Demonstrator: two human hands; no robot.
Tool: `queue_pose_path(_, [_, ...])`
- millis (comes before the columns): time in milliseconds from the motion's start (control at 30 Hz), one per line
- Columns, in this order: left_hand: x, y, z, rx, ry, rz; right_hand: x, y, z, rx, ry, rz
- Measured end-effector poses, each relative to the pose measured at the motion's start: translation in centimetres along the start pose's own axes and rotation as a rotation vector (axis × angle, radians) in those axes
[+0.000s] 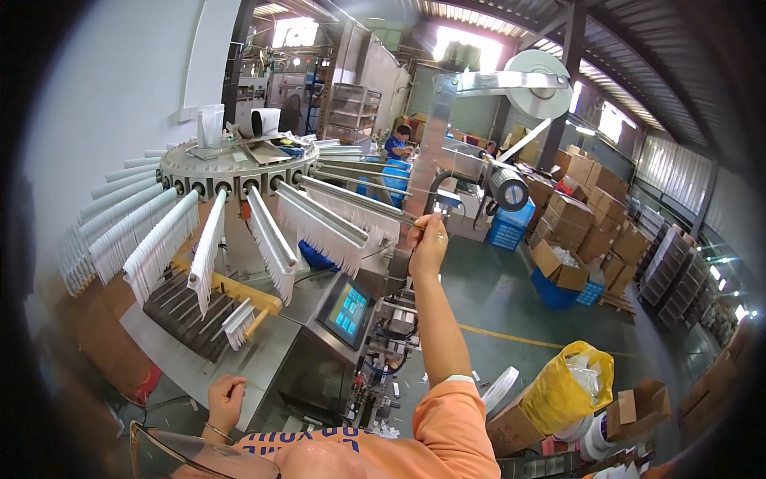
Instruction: Feeding tubes into a rotary assembly machine and monitoring the production line in a factory.
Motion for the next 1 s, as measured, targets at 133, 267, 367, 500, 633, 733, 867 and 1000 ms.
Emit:
queue_pose_path(133, [0.1, 0.1, -0.6, 0.011, 0.036, 0.041, 4.3, 0.0, -1.0, -0.094, -0.117, 0.065])
queue_pose_path(267, [0.3, 0.1, -0.5, 0.013, 0.036, 0.042, 11.5, 2.0, -4.3, -0.168, -0.270, 0.150])
queue_pose_path(367, [0.9, 0.6, -1.0, 0.036, 0.012, 0.073, 17.2, 4.7, -5.5, -0.228, -0.388, 0.271])
queue_pose_path(500, [-0.1, 0.0, 0.2, -0.041, -0.030, -0.051, 25.6, 13.1, -8.2, -0.090, -0.262, 0.373])
queue_pose_path(633, [-0.4, -0.8, -1.4, 0.166, 0.170, -0.271, 20.6, 24.9, -3.1, -0.411, -0.099, 0.408])
queue_pose_path(733, [0.6, -2.7, -3.3, 0.235, 0.307, -0.396, 12.4, 33.7, -0.4, -0.510, -0.190, 0.329])
queue_pose_path(867, [2.2, -6.0, -4.5, 0.093, 0.202, -0.693, 1.0, 41.1, -2.5, -0.350, -0.412, 0.173])
queue_pose_path(1000, [2.3, -10.8, -8.3, 0.350, 0.489, -0.663, -7.1, 43.6, -9.1, -0.153, 0.184, 0.175])
Point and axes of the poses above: each hand's wrist, its own y-axis away from the middle knuckle, its own x-axis out of the back of the hand, z = x × y, the point moved 10 cm from there along -y, towards the middle knuckle, and after that the axes turned 12 degrees about y, right-handed, at the moved point
